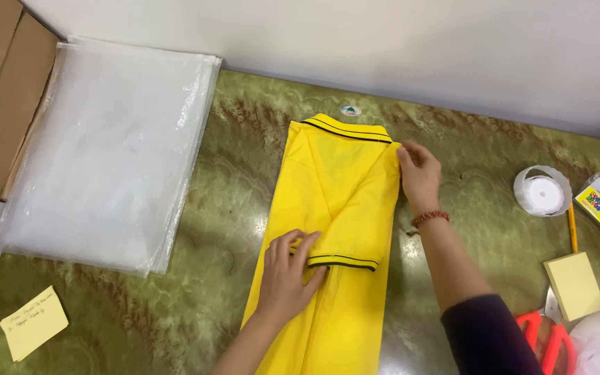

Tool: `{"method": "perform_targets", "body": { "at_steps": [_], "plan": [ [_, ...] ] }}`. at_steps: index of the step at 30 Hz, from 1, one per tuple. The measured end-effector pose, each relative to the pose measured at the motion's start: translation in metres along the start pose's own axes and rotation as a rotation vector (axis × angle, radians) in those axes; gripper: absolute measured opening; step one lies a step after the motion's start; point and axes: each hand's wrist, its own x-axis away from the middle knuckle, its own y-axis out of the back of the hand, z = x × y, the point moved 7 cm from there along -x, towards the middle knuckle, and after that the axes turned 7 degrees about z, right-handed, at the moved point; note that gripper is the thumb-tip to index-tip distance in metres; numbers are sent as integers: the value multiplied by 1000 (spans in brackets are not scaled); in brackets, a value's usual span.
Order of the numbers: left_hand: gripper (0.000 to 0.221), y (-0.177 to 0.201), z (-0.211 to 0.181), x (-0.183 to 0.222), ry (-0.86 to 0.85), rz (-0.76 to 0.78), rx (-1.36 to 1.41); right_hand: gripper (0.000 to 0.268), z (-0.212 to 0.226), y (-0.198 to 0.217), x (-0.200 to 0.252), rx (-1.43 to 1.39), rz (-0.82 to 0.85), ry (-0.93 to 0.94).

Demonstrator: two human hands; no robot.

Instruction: The person folds a yellow polo shirt on a table, smoothing the fabric and aligning the sleeves and collar. They then place the folded shirt into a clear plastic bag and seal it.

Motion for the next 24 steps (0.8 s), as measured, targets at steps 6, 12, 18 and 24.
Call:
{"method": "perform_targets", "body": {
  "at_steps": [6,12,18,24],
  "plan": [
    [32,-27,1,41,221,-53,161,32,-43,2,108,98,-170,184],
    [23,-55,4,44,267,-40,70,43,-66,-65,266,285,13,430],
    [23,-28,2,73,217,-92,186,59,-100,-96,318,364,205,351],
    [67,-42,17,136,49,35,-353,60,-118,-105,328,971,-23,583]
  ]
}}
